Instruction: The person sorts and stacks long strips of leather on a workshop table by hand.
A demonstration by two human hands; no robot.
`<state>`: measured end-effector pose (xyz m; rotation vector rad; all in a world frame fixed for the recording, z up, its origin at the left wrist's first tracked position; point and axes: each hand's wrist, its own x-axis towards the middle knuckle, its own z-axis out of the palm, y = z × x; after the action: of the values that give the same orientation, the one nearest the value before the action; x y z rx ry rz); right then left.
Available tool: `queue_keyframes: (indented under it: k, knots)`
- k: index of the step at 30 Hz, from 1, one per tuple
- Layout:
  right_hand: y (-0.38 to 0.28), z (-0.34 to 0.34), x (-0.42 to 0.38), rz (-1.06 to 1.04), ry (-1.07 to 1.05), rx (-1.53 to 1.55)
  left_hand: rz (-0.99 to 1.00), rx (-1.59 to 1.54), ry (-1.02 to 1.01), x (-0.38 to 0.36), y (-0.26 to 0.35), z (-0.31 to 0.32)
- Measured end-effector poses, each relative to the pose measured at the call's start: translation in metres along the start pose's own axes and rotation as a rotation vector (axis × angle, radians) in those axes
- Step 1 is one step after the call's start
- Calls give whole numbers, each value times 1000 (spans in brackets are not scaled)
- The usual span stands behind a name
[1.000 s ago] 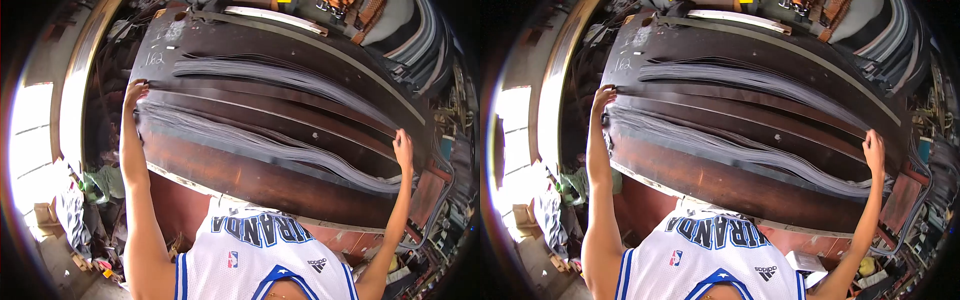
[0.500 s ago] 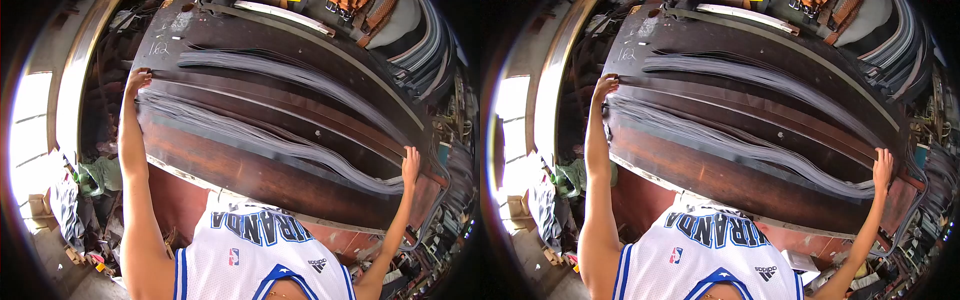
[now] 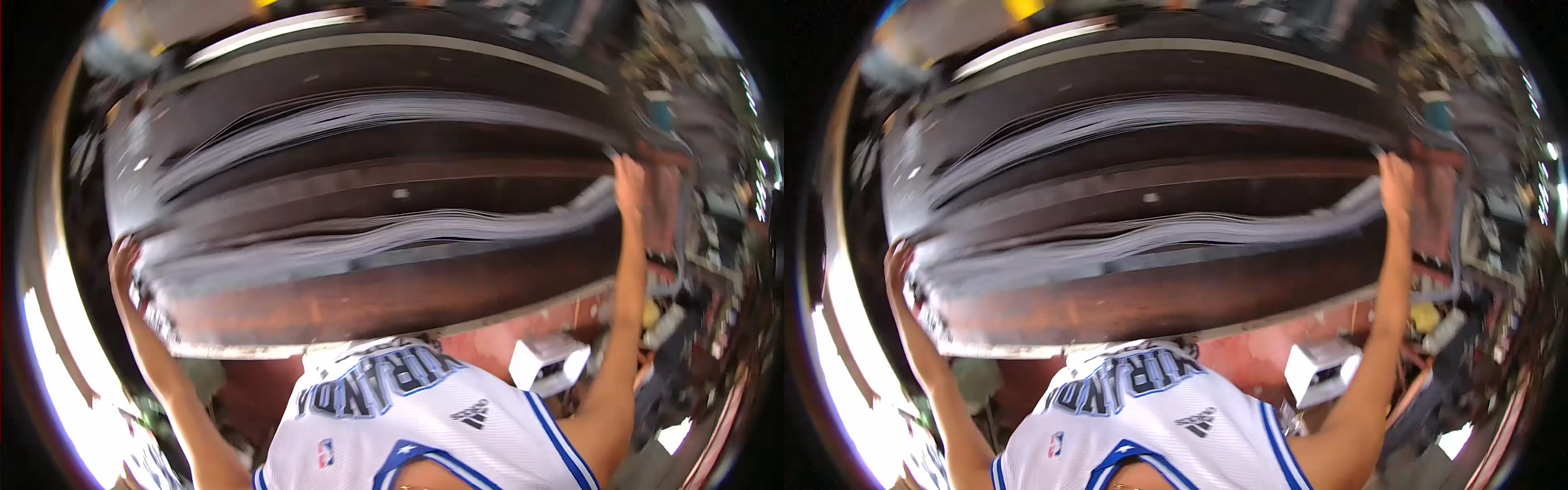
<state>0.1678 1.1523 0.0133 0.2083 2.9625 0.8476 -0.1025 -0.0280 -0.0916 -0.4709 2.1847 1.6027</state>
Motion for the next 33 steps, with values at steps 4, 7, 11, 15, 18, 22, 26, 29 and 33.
queue_keyframes:
  k: [4,7,11,15,18,22,26,29,33]
  knots:
    - [24,19,-7,107,-23,-247,-162,127,179,16,-2,-9]
    - [34,24,-9,165,-52,-287,-203,168,245,10,10,-4]
    - [40,38,-6,197,-33,-334,-233,178,266,9,20,3]
    - [48,57,3,216,-30,-354,-291,214,301,-3,41,27]
    - [58,65,7,243,-53,-373,-307,234,323,-4,51,33]
    - [73,74,7,244,36,-401,-331,233,345,-10,60,44]
    - [80,87,1,226,30,-405,-328,228,361,-12,61,41]
    - [78,98,-4,218,-4,-404,-326,207,362,-12,62,43]
    - [72,106,-4,292,-202,-332,-329,216,379,-11,63,42]
